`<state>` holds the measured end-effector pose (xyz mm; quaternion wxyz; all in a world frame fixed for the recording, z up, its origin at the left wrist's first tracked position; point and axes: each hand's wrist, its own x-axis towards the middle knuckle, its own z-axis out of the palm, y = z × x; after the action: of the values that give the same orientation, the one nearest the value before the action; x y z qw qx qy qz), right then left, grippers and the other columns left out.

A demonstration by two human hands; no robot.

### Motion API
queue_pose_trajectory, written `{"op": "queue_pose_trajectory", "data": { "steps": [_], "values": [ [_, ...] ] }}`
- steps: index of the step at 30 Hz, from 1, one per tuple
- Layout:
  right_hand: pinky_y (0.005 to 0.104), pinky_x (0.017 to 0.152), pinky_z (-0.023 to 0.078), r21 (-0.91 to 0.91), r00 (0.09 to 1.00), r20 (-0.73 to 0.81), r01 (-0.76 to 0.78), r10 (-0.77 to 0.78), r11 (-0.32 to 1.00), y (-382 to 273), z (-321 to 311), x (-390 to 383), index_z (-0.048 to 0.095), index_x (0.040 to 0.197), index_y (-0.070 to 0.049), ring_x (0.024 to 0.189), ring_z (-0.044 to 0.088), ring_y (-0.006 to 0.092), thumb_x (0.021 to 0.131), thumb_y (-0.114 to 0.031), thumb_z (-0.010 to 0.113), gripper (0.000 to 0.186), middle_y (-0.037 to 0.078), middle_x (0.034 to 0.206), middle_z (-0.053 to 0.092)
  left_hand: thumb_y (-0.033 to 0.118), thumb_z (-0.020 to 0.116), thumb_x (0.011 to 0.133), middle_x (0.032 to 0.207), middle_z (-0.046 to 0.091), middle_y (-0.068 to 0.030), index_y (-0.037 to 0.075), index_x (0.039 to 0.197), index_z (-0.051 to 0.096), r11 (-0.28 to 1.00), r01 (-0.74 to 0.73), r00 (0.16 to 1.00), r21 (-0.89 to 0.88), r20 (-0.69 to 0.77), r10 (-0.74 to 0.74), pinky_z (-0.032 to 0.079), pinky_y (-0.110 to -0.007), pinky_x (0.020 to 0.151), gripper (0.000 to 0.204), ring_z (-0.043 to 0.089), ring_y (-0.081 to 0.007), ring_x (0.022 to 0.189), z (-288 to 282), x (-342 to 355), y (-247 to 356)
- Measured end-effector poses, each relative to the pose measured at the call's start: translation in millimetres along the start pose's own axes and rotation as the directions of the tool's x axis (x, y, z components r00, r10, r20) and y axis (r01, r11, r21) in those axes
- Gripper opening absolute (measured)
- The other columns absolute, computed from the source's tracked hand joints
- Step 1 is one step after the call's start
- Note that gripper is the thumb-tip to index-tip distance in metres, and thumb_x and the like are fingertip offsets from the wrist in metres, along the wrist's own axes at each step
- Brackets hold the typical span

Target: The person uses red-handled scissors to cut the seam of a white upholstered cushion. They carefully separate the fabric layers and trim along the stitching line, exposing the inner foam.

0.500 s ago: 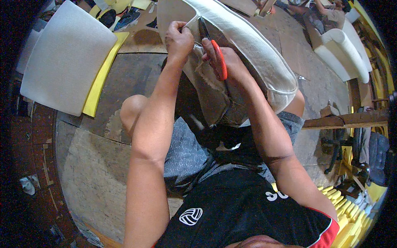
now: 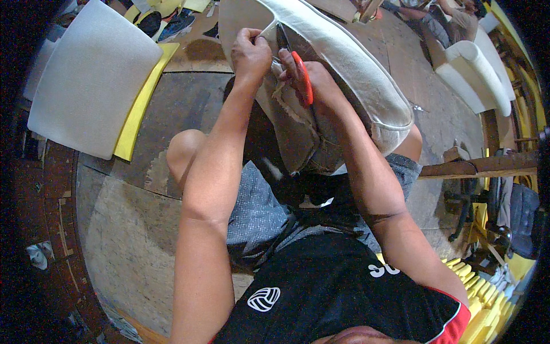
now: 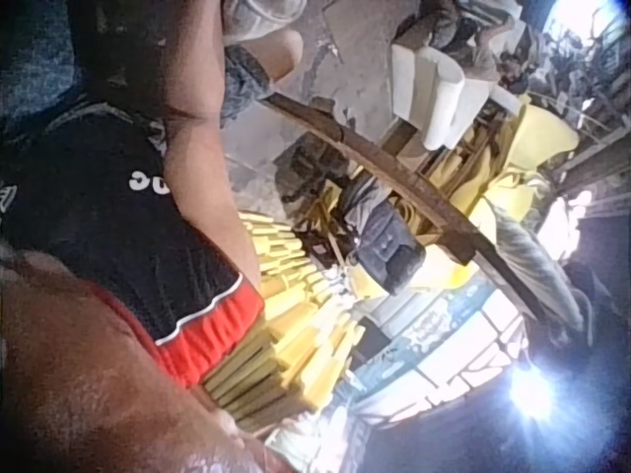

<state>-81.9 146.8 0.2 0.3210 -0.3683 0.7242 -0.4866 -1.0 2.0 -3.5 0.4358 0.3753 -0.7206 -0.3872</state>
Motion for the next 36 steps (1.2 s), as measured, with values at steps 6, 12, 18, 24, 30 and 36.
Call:
{"op": "queue_pose_trajectory", "data": {
  "steps": [6,12,18,24,30,36],
  "values": [
    [0.0256,0.050,0.033,0.007,0.999,-0.033,-0.006,0.006,1.000,3.9,4.0,6.4,0.068,0.071,-0.004,0.053,0.045,0.0099,0.084,-0.070,0.058,0.069,-0.002,0.060,0.051,0.015,0.057,0.085,0.097,0.069,-0.0177,0.001,0.100,0.064,1.000,-0.010,1.000,-0.006,-0.009,0.010,0.050,-0.041,0.084,0.022,0.066,-0.0326,0.092,-1.1,-2.8,1.9],
    [0.0262,0.050,0.034,-0.119,0.997,-0.054,-0.053,0.047,0.992,-7.6,6.4,5.2,0.067,0.066,-0.004,0.053,0.045,0.0096,0.085,-0.068,0.059,0.067,-0.003,0.055,0.049,0.015,0.062,0.085,0.096,0.070,-0.0150,0.001,0.098,0.066,1.000,-0.001,1.000,-0.008,-0.017,0.000,0.052,-0.038,0.083,0.020,0.067,-0.0271,0.090,-2.7,-3.2,1.4],
    [0.0435,0.064,0.048,-0.274,0.994,-0.090,0.029,-0.055,0.961,5.7,2.5,10.9,0.067,0.074,0.005,0.065,0.066,0.0284,0.088,-0.066,0.054,0.074,0.021,0.068,0.067,0.012,0.056,0.086,0.095,0.069,-0.0176,0.000,0.100,0.064,0.998,0.051,0.997,-0.038,-0.052,-0.052,0.051,-0.040,0.082,0.020,0.067,-0.0310,0.089,-6.2,4.3,-0.3],
    [0.0362,0.066,0.047,-0.135,0.988,-0.013,0.153,-0.156,0.979,4.8,-3.8,-21.8,0.067,0.090,0.005,0.072,0.063,0.0199,0.091,-0.050,0.060,0.055,0.015,0.078,0.067,0.014,0.056,0.084,0.094,0.069,-0.0182,0.000,0.097,0.064,0.995,0.103,0.990,0.012,-0.096,-0.101,0.052,-0.040,0.081,0.021,0.067,-0.0311,0.088,-2.5,20.7,-17.9],
    [0.0241,0.061,0.041,0.016,0.870,-0.136,0.479,-0.473,0.877,-97.3,-45.7,-146.6,0.060,0.119,-0.002,0.076,0.054,0.0085,0.094,-0.042,0.055,0.047,0.007,0.099,0.066,0.019,0.057,0.084,0.093,0.069,-0.0177,0.000,0.098,0.065,0.987,0.160,0.986,-0.009,-0.052,-0.161,0.051,-0.039,0.082,0.025,0.067,-0.0301,0.090,-9.2,13.5,0.9],
    [0.0288,0.083,0.052,-0.298,0.823,-0.343,0.362,-0.453,0.883,-112.0,-116.0,-134.1,0.062,0.111,0.004,0.092,0.068,0.0195,0.091,-0.021,0.064,0.033,0.012,0.099,0.070,0.028,0.062,0.085,0.093,0.069,-0.0161,0.000,0.098,0.065,0.998,0.070,0.997,0.012,0.015,-0.070,0.051,-0.037,0.080,0.031,0.066,-0.0275,0.086,-16.0,10.2,-3.3]
  ]
}}
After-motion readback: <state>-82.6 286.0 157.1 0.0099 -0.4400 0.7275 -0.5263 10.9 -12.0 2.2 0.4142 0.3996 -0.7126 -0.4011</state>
